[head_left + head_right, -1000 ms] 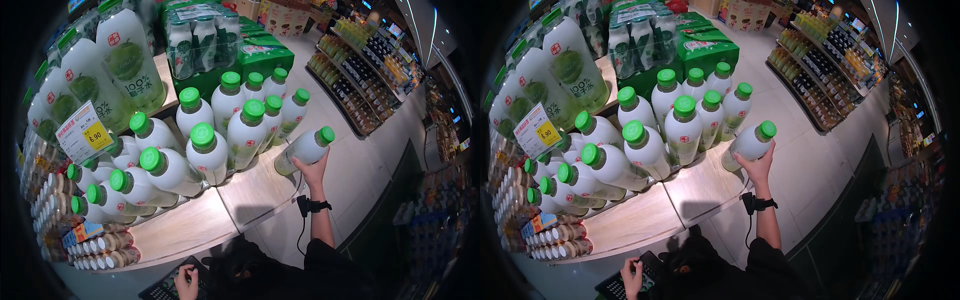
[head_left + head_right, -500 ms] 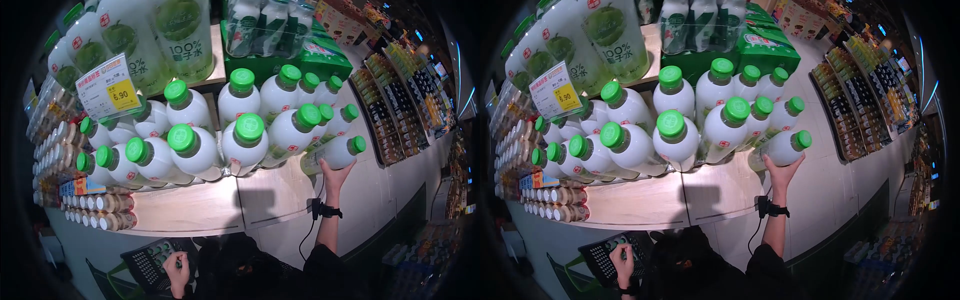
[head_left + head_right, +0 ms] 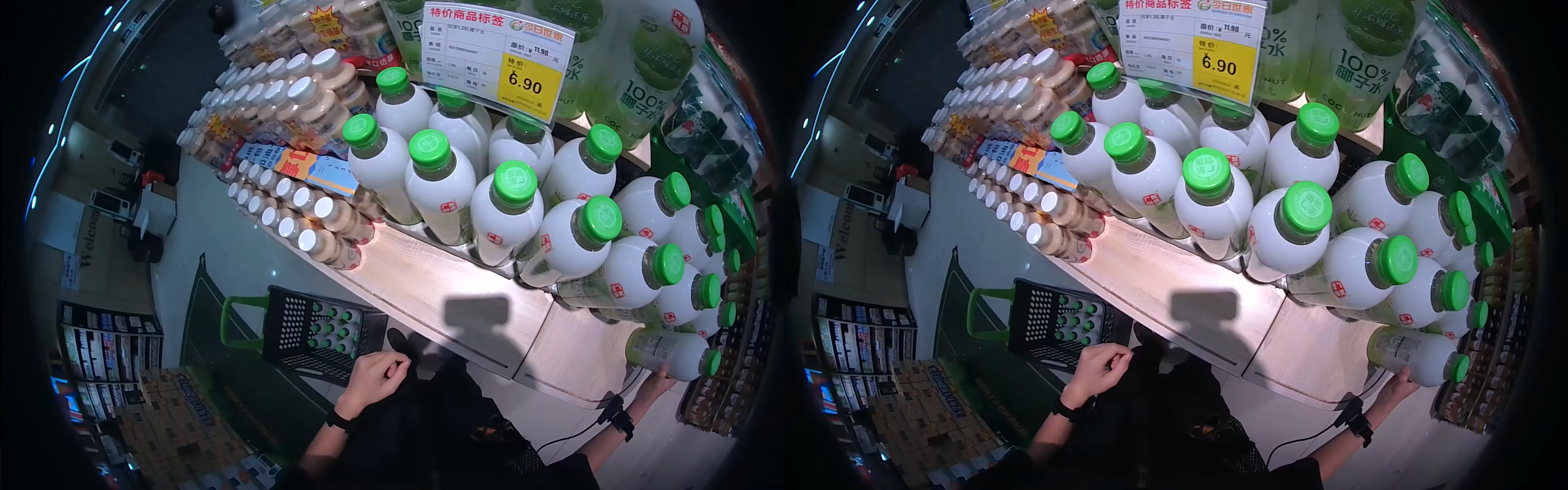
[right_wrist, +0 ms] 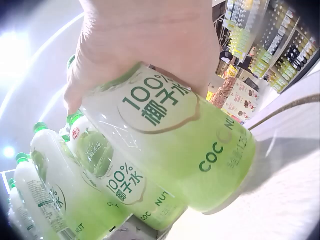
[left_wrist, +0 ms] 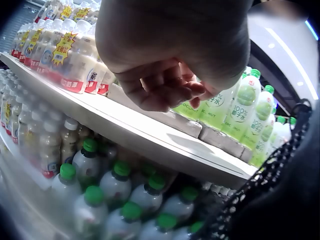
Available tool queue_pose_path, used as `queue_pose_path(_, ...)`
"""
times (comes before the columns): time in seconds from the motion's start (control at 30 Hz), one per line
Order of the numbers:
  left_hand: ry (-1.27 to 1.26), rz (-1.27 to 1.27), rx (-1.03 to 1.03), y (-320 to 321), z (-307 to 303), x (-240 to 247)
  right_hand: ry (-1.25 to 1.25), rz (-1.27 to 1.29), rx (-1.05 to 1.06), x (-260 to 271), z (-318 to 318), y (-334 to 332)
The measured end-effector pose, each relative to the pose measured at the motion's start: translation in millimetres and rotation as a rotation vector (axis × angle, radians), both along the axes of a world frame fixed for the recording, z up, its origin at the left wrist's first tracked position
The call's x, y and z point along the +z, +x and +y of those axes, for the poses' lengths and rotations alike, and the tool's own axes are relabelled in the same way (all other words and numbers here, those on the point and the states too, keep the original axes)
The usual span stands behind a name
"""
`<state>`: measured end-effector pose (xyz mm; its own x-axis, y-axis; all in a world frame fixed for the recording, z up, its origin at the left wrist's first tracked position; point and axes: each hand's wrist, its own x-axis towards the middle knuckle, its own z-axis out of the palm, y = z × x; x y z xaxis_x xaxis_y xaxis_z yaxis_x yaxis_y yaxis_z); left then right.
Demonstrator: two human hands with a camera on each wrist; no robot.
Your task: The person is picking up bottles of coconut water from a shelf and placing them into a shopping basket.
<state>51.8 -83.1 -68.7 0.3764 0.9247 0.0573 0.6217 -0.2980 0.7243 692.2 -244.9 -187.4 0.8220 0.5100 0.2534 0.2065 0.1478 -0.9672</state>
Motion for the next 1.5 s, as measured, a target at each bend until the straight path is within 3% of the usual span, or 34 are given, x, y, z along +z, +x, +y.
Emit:
queue_pose_path(0.07,-0.016,0.016,0.029,-3,-5,2,0.013,-0.008,-0.098,5,7,-12)
queue_pose_path(0.17,-0.042,0.046,0.05,-11,-16,2,-0.022,-0.026,-0.071,13,6,-24)
queue_pose_path(0.27,0.008,0.032,-0.05,-19,-16,-1,-0.055,-0.081,-0.16,19,5,-33)
queue_pose_path(0.47,-0.05,-0.029,0.058,-62,-22,-3,-0.12,-0.231,-0.355,36,6,-62)
queue_pose_path(0.53,-0.081,-0.009,0.082,-83,-26,-8,-0.131,-0.274,-0.384,53,18,-101)
queue_pose_path(0.6,-0.101,-0.003,0.081,-105,-22,-22,-0.215,-0.238,-0.742,80,39,-172)
queue_pose_path(0.63,-0.094,-0.026,0.067,-118,-19,-30,-0.139,-0.259,-0.905,65,31,-178)
queue_pose_path(0.73,-0.096,-0.011,0.091,-165,-3,-47,-0.093,-0.276,-1.015,62,28,-246)
queue_pose_path(0.8,-0.125,-0.025,0.081,-199,15,-48,-0.008,-0.227,-0.788,90,68,-322)
queue_pose_path(0.87,-0.163,-0.033,0.117,-235,34,-39,0.023,-0.29,-0.409,94,88,-374)
queue_pose_path(0.93,-0.123,-0.069,0.105,-264,53,-44,-0.047,-0.324,-0.142,108,121,-425)
queue_pose_path(1.03,-0.099,-0.11,0.095,-311,84,-51,-0.121,-0.153,0.209,116,189,-532)
queue_pose_path(1.1,0.176,-0.181,0.196,-343,99,-49,-0.268,-0.216,0.593,118,241,-621)
queue_pose_path(1.13,0.162,-0.189,0.158,-359,104,-46,-0.287,-0.262,0.637,115,257,-649)
queue_pose_path(1.2,0.406,0.019,0.414,-435,108,-36,-0.306,-0.313,0.672,114,283,-689)
queue_pose_path(1.23,0.308,0.001,0.405,-455,109,-49,-0.319,-0.34,0.673,116,294,-704)
queue_pose_path(1.27,0.252,0.024,0.71,-515,101,-55,-0.332,-0.366,0.673,116,303,-715)
queue_pose_path(1.3,0.146,0.13,0.814,-576,95,-81,-0.345,-0.369,0.669,115,309,-722)
queue_pose_path(1.4,0.189,0.434,0.942,-717,77,-138,-0.261,-0.288,0.627,96,323,-745)
queue_pose_path(1.47,0.166,0.524,0.932,-842,33,-233,-0.217,-0.338,0.533,87,327,-759)
queue_pose_path(1.5,0.041,0.546,1.016,-870,11,-262,-0.204,-0.338,0.55,78,322,-761)
